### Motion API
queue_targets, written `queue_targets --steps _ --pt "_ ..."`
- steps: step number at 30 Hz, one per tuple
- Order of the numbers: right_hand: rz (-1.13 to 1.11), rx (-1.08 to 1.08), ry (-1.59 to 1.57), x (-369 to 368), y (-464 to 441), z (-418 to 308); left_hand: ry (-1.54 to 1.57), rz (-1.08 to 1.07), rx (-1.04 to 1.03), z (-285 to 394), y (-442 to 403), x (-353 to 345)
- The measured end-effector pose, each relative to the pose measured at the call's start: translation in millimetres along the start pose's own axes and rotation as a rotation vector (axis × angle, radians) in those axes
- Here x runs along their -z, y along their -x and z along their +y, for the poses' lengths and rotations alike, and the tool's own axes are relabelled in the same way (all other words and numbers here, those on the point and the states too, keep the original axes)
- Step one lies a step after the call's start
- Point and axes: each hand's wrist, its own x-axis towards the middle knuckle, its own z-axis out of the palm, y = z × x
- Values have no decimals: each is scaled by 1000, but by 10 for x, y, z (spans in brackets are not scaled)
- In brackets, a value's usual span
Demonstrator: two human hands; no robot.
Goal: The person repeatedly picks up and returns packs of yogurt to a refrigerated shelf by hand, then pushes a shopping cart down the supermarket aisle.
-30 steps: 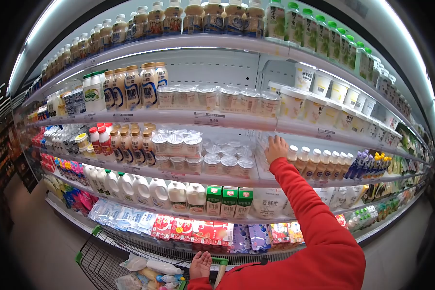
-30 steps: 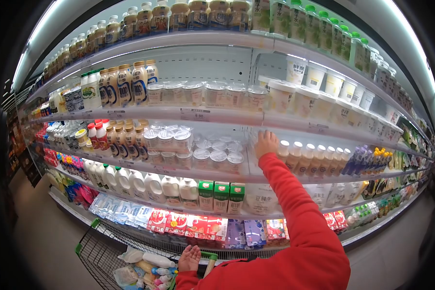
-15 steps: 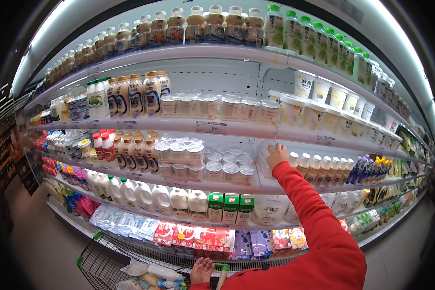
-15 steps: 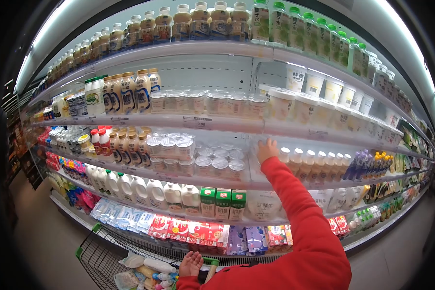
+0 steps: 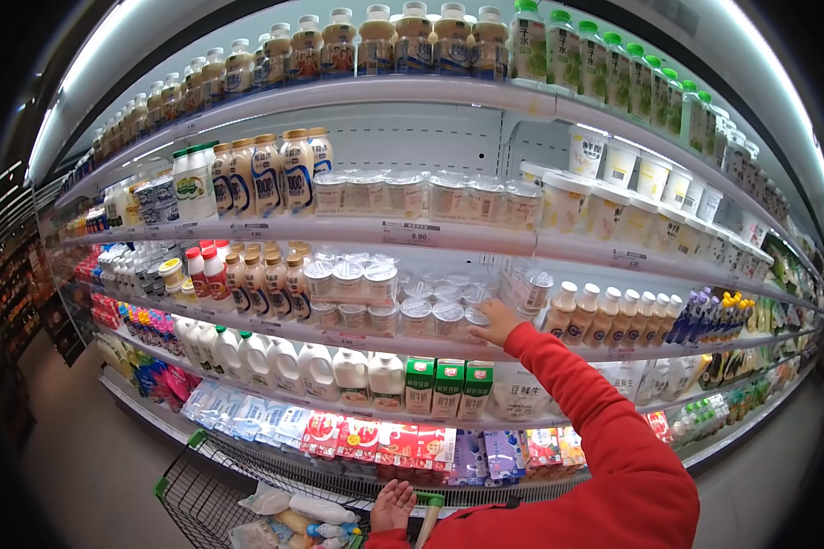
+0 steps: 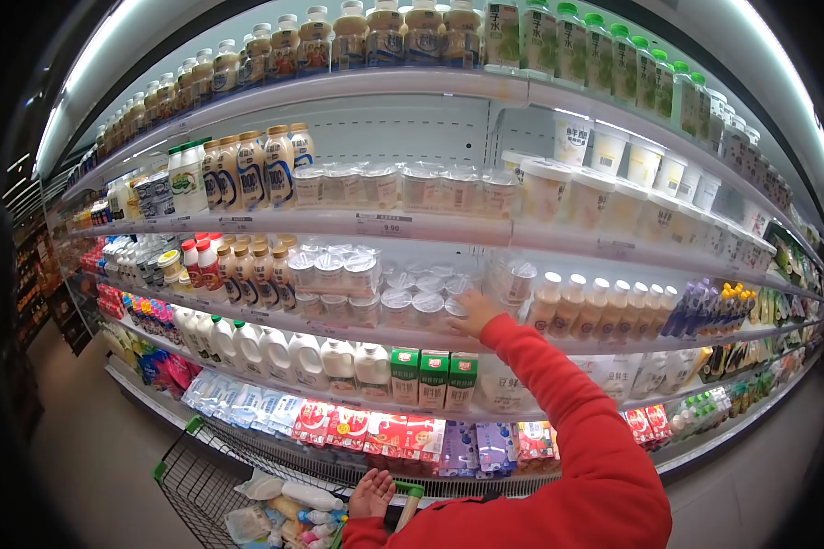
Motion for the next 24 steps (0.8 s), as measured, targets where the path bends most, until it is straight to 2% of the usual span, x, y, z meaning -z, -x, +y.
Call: queue_targets --steps 3,6,9,15,20,23,24 --pt "218 -11 56 -284 1 -19 -3 -13 -11 -4 9 -7" --pt "256 -106 7 -340 -69 -51 -4 11 0 -2 -7 1" --pt "204 -158 -98 -136 -69 -68 -18 11 -15 13 20 -26" --pt "530 64 -171 229 72 -430 -37 22 -30 17 31 -37" --pt "635 163 -161 369 498 -781 -48 4 -16 4 10 -35" --pt "420 -108 -982 71 858 -803 56 -94 -68 39 39 -106" --pt "235 -274 -1152 157 1007 -1045 106 -153 -78 54 43 -125"
